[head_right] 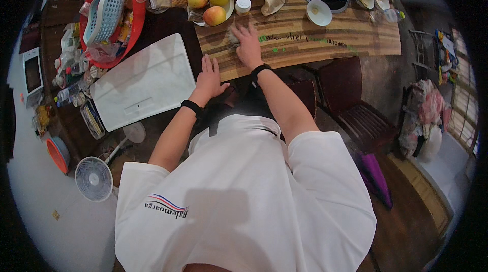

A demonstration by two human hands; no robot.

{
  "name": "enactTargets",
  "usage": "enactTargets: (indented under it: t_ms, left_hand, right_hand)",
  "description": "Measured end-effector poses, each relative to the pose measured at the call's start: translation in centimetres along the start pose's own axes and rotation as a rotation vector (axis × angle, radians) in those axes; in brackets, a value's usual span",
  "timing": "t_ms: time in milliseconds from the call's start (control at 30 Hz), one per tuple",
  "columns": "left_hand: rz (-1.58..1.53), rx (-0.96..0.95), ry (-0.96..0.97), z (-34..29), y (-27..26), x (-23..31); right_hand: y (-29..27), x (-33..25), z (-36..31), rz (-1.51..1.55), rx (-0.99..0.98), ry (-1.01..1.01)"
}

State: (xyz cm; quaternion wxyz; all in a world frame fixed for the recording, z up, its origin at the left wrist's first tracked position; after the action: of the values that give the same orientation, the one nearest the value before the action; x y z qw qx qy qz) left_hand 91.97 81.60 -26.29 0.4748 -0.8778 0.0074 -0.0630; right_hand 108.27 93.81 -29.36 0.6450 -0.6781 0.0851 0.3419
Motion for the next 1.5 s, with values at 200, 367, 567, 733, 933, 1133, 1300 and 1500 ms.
enactTargets:
  t_ms: [200,367,567,733,933,1133,1300,1500]
  left_hand:
    - [0.078,-0.061,0.026,0.4,-0.4,0.1]
    - [0.126,-0.07,0.009,0.6,-0.5,0.9]
    - [0.201,-0.098,-0.015,1.4,0.3,1.6]
    - [0.27,-0.211,-0.08,2.1,0.3,2.1]
    - [0.351,-0.264,-0.087,2.7,0.5,2.4]
    - [0.392,-0.238,-0.054,2.7,1.3,1.8]
    - [0.377,-0.214,-0.051,2.6,1.2,2.0]
    - [0.421,-0.186,-0.028,2.9,2.1,1.6]
  right_hand:
    - [0.3,-1.2,-3.0,0.04,-0.084,-0.151]
    - [-2.4,0.6,-5.3,0.031,-0.072,-0.153]
    - [-6.5,7.0,-8.3,-0.123,0.096,0.045]
    - [-10.2,12.7,-9.6,-0.124,0.12,0.177]
    - [-13.6,19.6,-10.8,-0.094,0.212,0.431]
    - [-12.7,21.0,-9.5,-0.078,0.284,0.576]
    - [-10.1,17.8,-9.9,-0.183,0.379,0.552]
    - [-7.8,13.0,-10.9,-0.144,0.336,0.46]
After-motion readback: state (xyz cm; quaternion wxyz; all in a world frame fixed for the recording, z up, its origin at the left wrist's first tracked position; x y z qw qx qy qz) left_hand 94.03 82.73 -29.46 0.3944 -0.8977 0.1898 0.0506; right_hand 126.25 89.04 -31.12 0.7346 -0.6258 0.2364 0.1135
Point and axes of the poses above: each hand's wrist, its own z-axis towards the middle knuckle, its own y-axis out of the palm, x = y × z, the point moved 3 cm from there along z, towards the middle knuckle
